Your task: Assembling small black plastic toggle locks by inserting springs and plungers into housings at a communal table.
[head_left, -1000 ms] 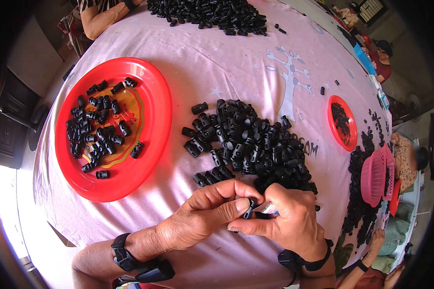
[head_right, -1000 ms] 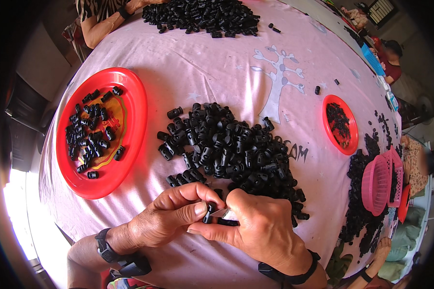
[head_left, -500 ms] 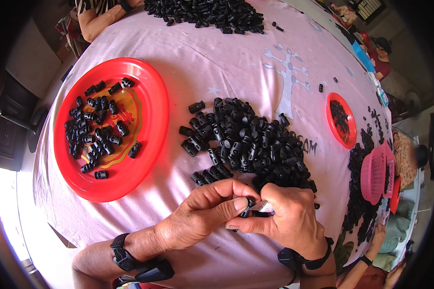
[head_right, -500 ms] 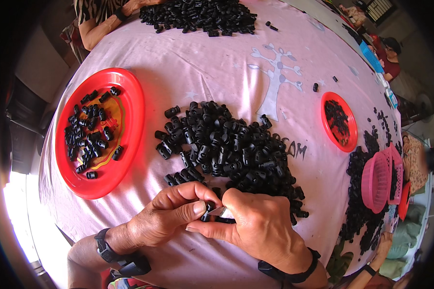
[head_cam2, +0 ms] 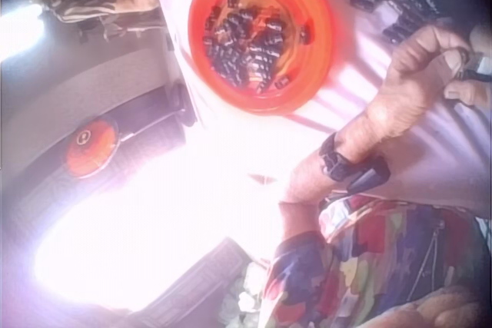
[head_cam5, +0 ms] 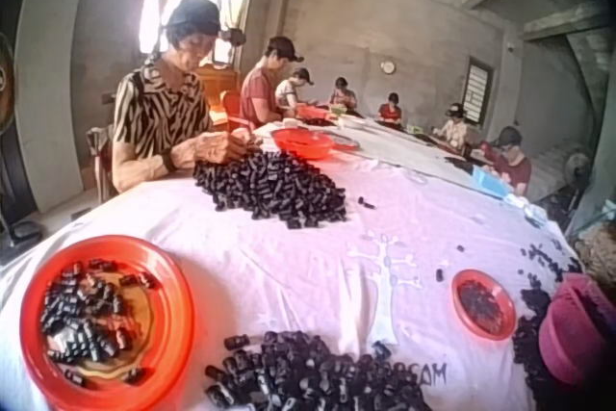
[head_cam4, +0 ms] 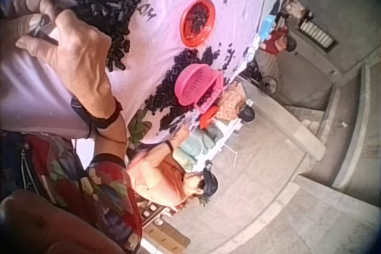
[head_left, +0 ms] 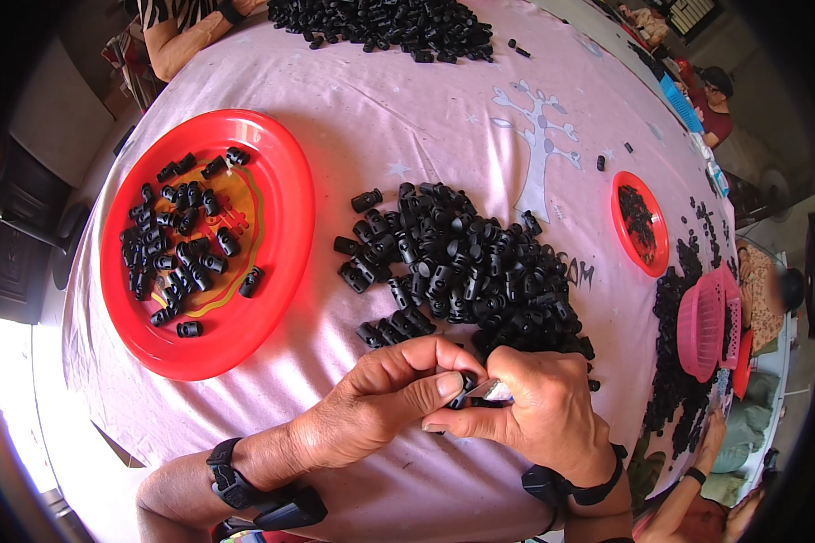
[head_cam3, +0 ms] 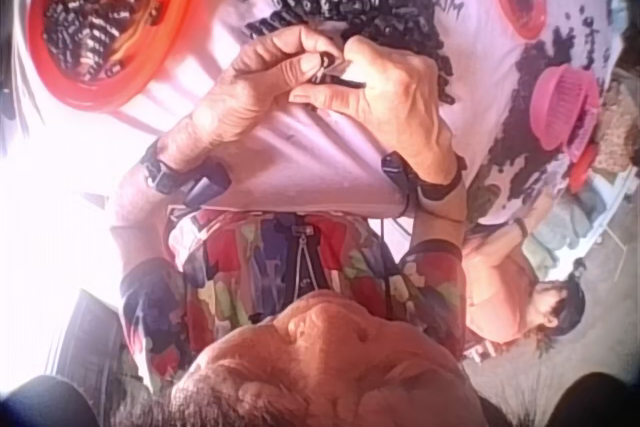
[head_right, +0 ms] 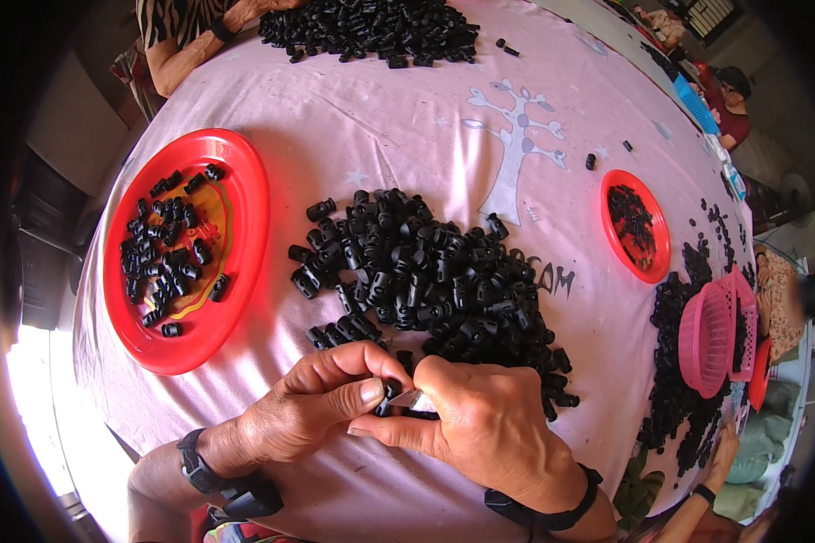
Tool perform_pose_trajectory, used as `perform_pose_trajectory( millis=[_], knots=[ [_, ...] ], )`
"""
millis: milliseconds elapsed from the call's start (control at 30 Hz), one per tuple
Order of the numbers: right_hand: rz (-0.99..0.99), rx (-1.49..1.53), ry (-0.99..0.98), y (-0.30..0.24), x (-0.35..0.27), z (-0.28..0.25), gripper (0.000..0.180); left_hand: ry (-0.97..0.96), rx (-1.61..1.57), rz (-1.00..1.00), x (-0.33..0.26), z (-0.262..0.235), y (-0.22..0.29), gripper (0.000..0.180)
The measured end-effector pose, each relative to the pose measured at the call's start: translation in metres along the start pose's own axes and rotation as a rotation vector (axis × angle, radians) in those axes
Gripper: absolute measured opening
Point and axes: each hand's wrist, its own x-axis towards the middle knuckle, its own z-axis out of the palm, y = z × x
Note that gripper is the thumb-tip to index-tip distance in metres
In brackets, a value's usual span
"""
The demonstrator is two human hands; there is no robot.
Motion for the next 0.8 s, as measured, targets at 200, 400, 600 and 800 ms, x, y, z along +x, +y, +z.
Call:
perform_pose_trajectory(
  millis=[200,400,600,800],
  knots=[
    [-0.011,0.024,-0.002,-0.0004,0.0004,0.0005,0.056,-0.015,0.007,0.001,-0.0006,-0.0003,0.0007,0.023],
    [-0.017,0.031,0.004,-0.0024,0.0004,-0.0007,0.057,-0.038,-0.046,0.014,-0.0010,-0.0007,0.0004,0.023],
    [0.020,0.075,0.019,-0.0014,0.0005,0.0003,0.060,-0.052,-0.074,-0.007,-0.0011,-0.0010,0.0009,0.023],
    [0.007,0.048,0.003,-0.0037,-0.0013,-0.0008,0.060,-0.053,-0.061,-0.007,-0.0037,0.0000,-0.0004,0.024]
  ],
)
